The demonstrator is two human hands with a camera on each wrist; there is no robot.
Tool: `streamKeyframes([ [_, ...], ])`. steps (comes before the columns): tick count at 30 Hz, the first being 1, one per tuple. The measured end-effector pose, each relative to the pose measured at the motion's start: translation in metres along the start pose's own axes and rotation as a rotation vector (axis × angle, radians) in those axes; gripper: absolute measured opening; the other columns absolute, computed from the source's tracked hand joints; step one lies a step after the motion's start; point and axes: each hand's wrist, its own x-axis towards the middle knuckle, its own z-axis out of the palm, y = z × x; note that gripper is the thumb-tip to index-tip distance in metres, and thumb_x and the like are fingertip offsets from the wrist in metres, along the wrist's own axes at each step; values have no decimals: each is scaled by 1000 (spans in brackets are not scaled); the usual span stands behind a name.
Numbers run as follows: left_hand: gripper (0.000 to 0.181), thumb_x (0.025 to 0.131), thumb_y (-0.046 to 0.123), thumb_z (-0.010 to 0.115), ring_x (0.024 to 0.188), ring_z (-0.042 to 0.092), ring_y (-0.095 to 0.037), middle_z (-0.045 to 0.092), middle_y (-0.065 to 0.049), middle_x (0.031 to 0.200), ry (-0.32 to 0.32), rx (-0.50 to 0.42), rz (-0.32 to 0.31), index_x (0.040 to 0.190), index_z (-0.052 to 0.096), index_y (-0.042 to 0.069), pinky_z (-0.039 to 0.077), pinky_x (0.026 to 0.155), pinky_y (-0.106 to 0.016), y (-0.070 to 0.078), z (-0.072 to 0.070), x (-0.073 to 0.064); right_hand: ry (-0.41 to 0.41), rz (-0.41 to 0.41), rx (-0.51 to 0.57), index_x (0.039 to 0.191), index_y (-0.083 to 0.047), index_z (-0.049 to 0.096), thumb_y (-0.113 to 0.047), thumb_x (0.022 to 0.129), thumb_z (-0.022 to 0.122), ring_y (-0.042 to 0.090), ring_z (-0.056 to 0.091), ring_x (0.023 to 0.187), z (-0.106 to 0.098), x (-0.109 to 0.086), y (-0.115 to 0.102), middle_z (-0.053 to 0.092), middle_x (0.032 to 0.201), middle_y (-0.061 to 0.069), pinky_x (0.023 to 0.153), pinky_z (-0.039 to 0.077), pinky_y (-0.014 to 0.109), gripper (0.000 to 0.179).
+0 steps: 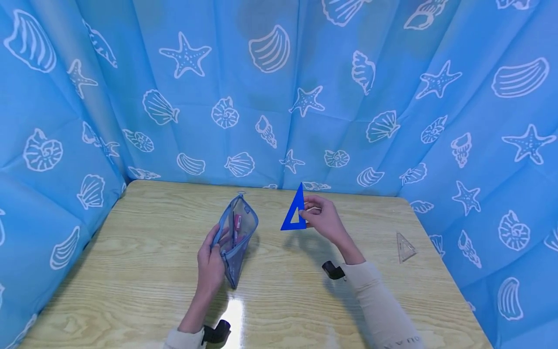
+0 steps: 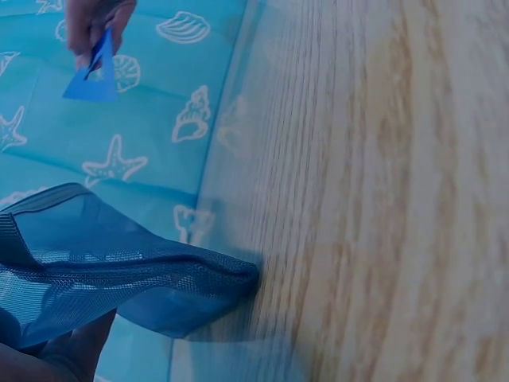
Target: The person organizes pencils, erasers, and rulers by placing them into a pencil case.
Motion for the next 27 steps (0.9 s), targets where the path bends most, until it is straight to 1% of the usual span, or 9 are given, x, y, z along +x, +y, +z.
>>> streamKeyframes([
  [4, 53, 101, -7, 27, 129, 57, -43, 55, -26, 144, 6, -1, 4, 153, 35, -5, 39, 114, -54, 0, 1, 0, -12, -16, 5, 130, -1, 62, -5, 95, 66, 18, 69, 80, 9, 5, -9, 63, 102, 14, 68, 64, 43, 36],
  [7, 53, 101, -7, 27, 129, 57, -44, 55, -26, 144, 8, 4, 8, 153, 35, -6, 39, 114, -54, 1, 1, 0, -10, -18, 17, 131, 0, 61, -5, 95, 67, 17, 69, 79, 16, 8, -15, 64, 101, 14, 68, 64, 43, 37],
  [11, 53, 101, -7, 27, 129, 57, -44, 55, -27, 144, 11, 9, 8, 153, 35, -6, 39, 113, -54, 1, 1, -1, -8, 1, 48, 132, 2, 60, -5, 95, 66, 15, 69, 79, 26, 12, -29, 63, 102, 13, 69, 64, 41, 38],
  [15, 52, 101, -8, 27, 128, 57, -46, 55, -28, 143, 16, 9, 22, 153, 36, -7, 39, 113, -55, 2, 3, -1, -17, 9, 55, 132, 1, 59, -5, 95, 66, 16, 69, 82, 34, 16, -45, 62, 104, 13, 72, 64, 43, 38],
  [18, 52, 100, -8, 28, 128, 57, -46, 55, -27, 144, 20, 21, 18, 152, 37, -7, 39, 114, -56, 2, 4, -2, -39, 5, 45, 132, 1, 59, -6, 95, 65, 17, 69, 83, 42, 20, -55, 62, 105, 13, 71, 64, 42, 38],
  [21, 52, 101, -7, 29, 128, 58, -46, 55, -26, 144, 23, 29, 12, 152, 39, -6, 38, 114, -57, 1, 4, -2, -77, 0, 25, 130, 1, 60, -6, 95, 65, 19, 69, 79, 54, 24, -62, 62, 103, 13, 69, 64, 40, 36],
  [24, 52, 101, -7, 29, 129, 57, -45, 55, -24, 146, 21, 33, 8, 152, 39, -4, 38, 114, -58, 1, 4, -3, -111, 1, -1, 127, 2, 61, -4, 94, 65, 19, 69, 74, 67, 27, -66, 63, 99, 13, 68, 64, 41, 34],
  [27, 52, 102, -6, 29, 130, 56, -44, 54, -24, 147, 20, 33, 6, 154, 37, -3, 38, 114, -59, 1, 4, -4, -140, 13, -32, 125, 2, 63, -4, 93, 66, 19, 69, 72, 80, 29, -65, 63, 96, 12, 67, 64, 40, 33],
])
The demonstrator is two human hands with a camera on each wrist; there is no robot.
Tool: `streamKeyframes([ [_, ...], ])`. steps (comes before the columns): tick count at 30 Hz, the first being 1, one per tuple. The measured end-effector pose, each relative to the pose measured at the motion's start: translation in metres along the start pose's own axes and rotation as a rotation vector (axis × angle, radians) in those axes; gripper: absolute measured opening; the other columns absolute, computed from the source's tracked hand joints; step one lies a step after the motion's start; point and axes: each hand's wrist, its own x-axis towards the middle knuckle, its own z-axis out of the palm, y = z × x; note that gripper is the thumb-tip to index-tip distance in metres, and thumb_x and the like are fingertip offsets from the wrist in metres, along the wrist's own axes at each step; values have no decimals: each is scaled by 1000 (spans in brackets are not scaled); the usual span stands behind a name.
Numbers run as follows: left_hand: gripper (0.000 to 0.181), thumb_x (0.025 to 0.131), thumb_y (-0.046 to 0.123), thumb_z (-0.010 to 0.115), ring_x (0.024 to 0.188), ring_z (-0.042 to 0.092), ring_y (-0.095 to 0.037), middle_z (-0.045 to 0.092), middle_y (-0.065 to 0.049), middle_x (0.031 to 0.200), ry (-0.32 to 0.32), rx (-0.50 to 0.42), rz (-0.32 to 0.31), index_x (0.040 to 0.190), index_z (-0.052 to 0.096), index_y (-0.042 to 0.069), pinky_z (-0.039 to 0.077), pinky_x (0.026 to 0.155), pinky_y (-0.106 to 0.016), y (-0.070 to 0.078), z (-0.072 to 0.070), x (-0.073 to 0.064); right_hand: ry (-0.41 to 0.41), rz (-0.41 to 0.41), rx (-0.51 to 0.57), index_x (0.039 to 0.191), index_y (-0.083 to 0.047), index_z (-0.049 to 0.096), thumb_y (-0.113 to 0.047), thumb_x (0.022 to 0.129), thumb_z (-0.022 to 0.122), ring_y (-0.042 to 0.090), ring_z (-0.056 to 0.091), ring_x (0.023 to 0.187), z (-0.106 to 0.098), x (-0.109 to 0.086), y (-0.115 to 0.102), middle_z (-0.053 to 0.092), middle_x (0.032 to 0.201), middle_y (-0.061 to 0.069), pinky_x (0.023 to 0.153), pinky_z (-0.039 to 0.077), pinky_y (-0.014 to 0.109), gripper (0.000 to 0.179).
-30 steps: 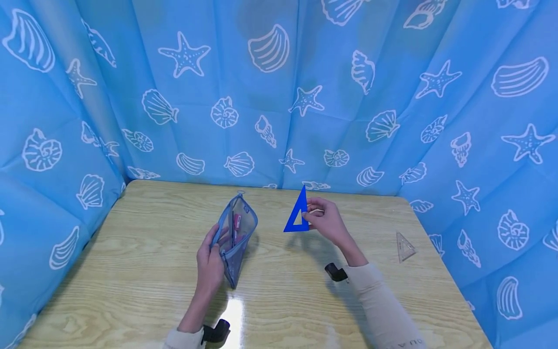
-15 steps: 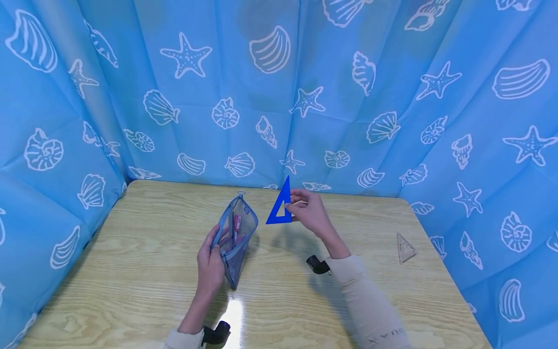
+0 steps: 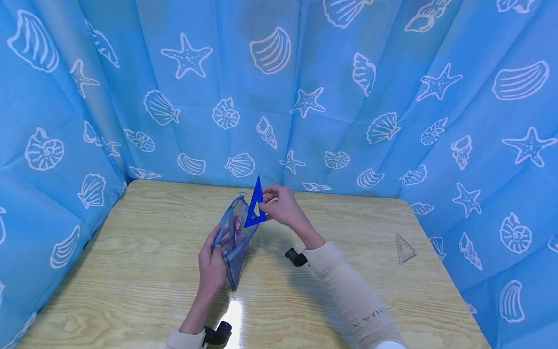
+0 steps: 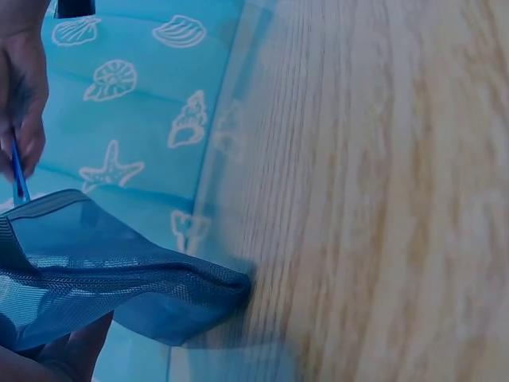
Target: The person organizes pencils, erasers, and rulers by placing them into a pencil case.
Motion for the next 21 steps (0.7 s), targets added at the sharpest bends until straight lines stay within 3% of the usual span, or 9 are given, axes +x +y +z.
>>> streamKeyframes([
  [8, 53, 102, -6, 30, 131, 56, -42, 53, -23, 148, 26, -2, 2, 154, 36, -3, 37, 115, -58, -1, 2, -3, -61, 36, -39, 121, 3, 63, -1, 90, 66, 17, 63, 62, 24, 2, 0, 62, 92, 11, 59, 62, 33, 31],
  [21, 53, 101, -6, 30, 130, 58, -42, 54, -22, 148, 43, 28, 34, 154, 36, -4, 40, 111, -58, -1, 5, -3, -61, 41, -105, 118, 4, 63, -3, 87, 69, 16, 62, 56, 45, -3, 1, 62, 86, 8, 54, 58, 29, 32],
])
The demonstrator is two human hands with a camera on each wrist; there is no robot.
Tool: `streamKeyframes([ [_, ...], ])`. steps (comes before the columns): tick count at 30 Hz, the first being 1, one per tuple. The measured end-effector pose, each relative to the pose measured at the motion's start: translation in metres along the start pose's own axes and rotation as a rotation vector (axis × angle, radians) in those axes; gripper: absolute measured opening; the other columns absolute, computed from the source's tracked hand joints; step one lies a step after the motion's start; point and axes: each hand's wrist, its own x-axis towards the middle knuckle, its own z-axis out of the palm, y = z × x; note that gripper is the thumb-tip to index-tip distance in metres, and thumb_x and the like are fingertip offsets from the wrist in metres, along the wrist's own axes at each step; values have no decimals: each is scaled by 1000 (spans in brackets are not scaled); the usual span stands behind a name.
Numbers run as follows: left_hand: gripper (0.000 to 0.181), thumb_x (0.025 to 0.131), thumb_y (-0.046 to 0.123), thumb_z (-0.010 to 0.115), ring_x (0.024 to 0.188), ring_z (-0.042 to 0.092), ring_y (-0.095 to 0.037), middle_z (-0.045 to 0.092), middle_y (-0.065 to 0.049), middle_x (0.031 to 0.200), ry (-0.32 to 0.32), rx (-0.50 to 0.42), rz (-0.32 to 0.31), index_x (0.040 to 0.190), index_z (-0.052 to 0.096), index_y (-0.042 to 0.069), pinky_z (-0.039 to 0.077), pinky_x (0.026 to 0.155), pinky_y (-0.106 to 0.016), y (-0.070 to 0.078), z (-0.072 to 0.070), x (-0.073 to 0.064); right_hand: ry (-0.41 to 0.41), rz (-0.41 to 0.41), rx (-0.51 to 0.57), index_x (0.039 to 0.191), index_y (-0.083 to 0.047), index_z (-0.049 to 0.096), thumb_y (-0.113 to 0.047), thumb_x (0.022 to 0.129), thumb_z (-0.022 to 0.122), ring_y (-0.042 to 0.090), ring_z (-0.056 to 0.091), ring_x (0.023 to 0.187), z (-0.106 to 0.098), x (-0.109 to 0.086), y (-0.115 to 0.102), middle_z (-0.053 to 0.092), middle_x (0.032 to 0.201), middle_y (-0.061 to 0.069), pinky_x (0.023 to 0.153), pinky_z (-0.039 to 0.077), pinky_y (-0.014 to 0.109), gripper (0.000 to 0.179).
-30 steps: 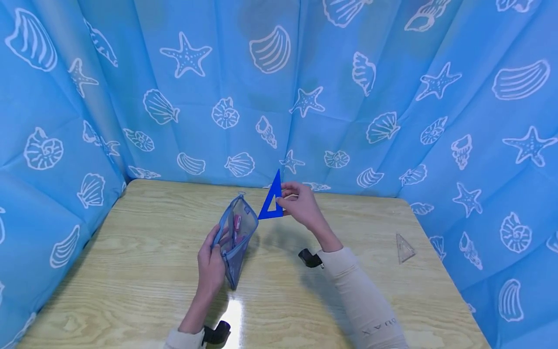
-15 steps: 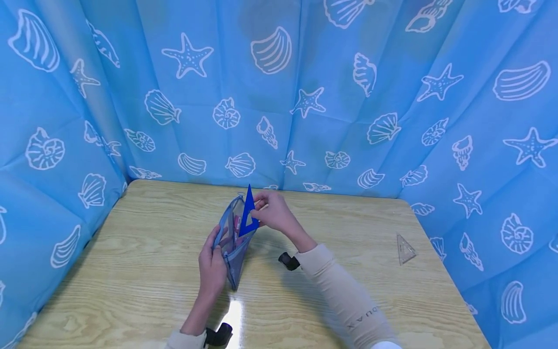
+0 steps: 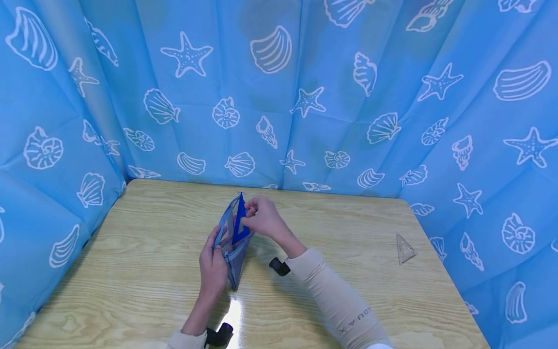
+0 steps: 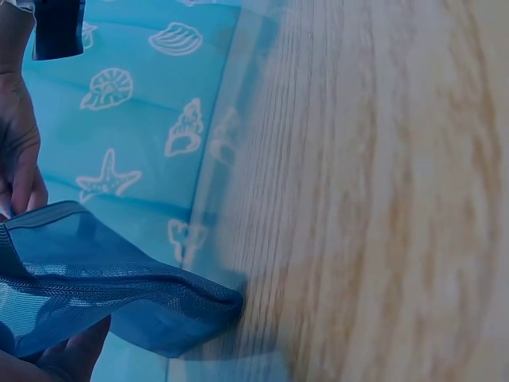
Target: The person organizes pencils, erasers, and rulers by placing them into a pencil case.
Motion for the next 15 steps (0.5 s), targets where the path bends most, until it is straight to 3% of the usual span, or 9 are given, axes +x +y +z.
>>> streamKeyframes([
  [9, 53, 100, -8, 30, 127, 59, -43, 54, -23, 147, -5, -35, 6, 153, 37, -6, 47, 105, -57, -1, 1, 0, 6, 28, -45, 116, 7, 63, 1, 88, 68, 13, 59, 53, 7, -2, -4, 62, 78, 5, 52, 56, 26, 30],
  [15, 54, 99, -9, 29, 126, 59, -44, 54, -25, 147, -20, -55, -4, 153, 37, -6, 48, 105, -54, 0, 1, 0, -7, 44, -96, 121, 9, 63, 2, 88, 68, 13, 62, 54, 10, 0, -5, 67, 82, 10, 62, 62, 38, 34],
])
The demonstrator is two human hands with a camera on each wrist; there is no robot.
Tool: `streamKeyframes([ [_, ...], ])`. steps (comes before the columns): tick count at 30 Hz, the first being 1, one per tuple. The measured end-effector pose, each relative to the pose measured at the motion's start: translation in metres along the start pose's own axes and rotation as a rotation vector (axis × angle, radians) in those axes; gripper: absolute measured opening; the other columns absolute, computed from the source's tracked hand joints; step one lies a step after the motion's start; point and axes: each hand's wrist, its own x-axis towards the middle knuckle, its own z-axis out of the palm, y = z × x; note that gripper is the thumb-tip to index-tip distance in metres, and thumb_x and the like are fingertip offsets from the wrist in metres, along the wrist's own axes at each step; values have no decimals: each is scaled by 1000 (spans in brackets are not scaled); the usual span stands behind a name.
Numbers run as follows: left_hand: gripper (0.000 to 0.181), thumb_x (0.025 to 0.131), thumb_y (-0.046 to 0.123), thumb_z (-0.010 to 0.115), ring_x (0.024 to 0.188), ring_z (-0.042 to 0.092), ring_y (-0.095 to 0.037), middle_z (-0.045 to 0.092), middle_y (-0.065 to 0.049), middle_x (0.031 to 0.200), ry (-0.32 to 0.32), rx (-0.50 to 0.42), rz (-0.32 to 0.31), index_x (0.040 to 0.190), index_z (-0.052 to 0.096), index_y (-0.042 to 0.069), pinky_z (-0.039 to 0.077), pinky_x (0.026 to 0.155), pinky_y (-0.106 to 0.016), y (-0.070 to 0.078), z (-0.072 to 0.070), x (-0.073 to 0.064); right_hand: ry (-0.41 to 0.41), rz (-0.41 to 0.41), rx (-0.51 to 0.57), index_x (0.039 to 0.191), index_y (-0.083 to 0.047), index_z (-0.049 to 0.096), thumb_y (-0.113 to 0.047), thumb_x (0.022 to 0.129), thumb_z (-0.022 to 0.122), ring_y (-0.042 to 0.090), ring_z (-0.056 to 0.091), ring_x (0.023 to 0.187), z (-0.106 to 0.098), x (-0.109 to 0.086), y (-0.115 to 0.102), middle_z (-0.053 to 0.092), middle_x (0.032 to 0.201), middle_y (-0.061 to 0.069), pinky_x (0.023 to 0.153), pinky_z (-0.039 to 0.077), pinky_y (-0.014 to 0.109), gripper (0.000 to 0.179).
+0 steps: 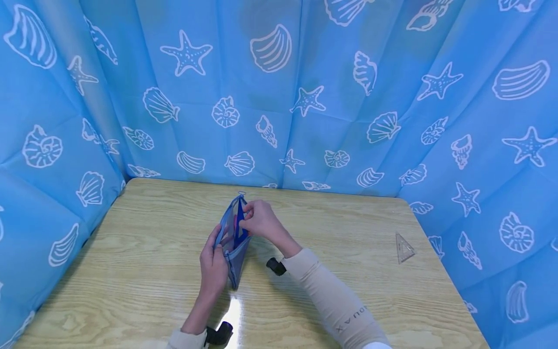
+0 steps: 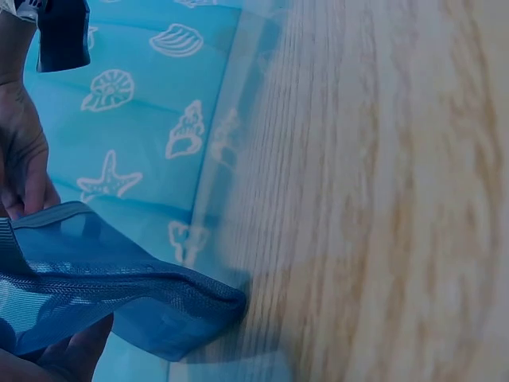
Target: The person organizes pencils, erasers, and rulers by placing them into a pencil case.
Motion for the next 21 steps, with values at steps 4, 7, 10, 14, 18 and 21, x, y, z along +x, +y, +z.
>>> streamKeyframes([
  [4, 54, 99, -8, 30, 127, 59, -45, 54, -25, 146, 0, 19, 1, 153, 37, -6, 46, 107, -56, 0, 0, 0, -14, 8, -41, 123, 10, 63, 1, 89, 68, 15, 64, 54, 0, 1, -2, 68, 81, 11, 65, 63, 41, 35],
  [7, 54, 99, -8, 30, 127, 58, -45, 54, -25, 146, 2, 33, 0, 153, 38, -5, 44, 108, -57, 1, 0, 0, -24, 12, -72, 125, 10, 63, 0, 90, 69, 17, 67, 56, 0, 2, -4, 66, 77, 9, 63, 62, 38, 37],
  [10, 54, 99, -8, 30, 128, 58, -44, 54, -24, 147, 1, 37, -10, 153, 37, -4, 43, 110, -57, 1, 0, 0, -44, 14, -75, 126, 11, 63, 0, 89, 69, 19, 68, 58, 0, 4, -5, 67, 74, 11, 62, 62, 35, 39],
  [14, 55, 99, -7, 31, 128, 58, -44, 54, -24, 147, -1, 32, -16, 153, 38, -4, 43, 110, -58, 0, 0, 1, -90, 24, -20, 130, 10, 60, -1, 91, 67, 19, 71, 65, -4, 3, -6, 69, 80, 11, 63, 62, 32, 41],
  [18, 55, 100, -7, 30, 128, 58, -44, 54, -23, 147, -7, 41, -20, 154, 37, -3, 42, 110, -59, 0, -1, 1, -113, -6, 44, 131, 7, 59, -3, 93, 65, 22, 72, 71, -13, 1, -4, 68, 91, 12, 68, 63, 35, 40],
  [21, 55, 100, -6, 30, 129, 57, -44, 54, -22, 148, -5, 52, -23, 154, 37, -3, 40, 112, -59, 2, -2, 0, -106, -62, 66, 130, 4, 61, -4, 93, 65, 27, 72, 75, -21, -2, 2, 67, 97, 14, 69, 63, 37, 38],
])
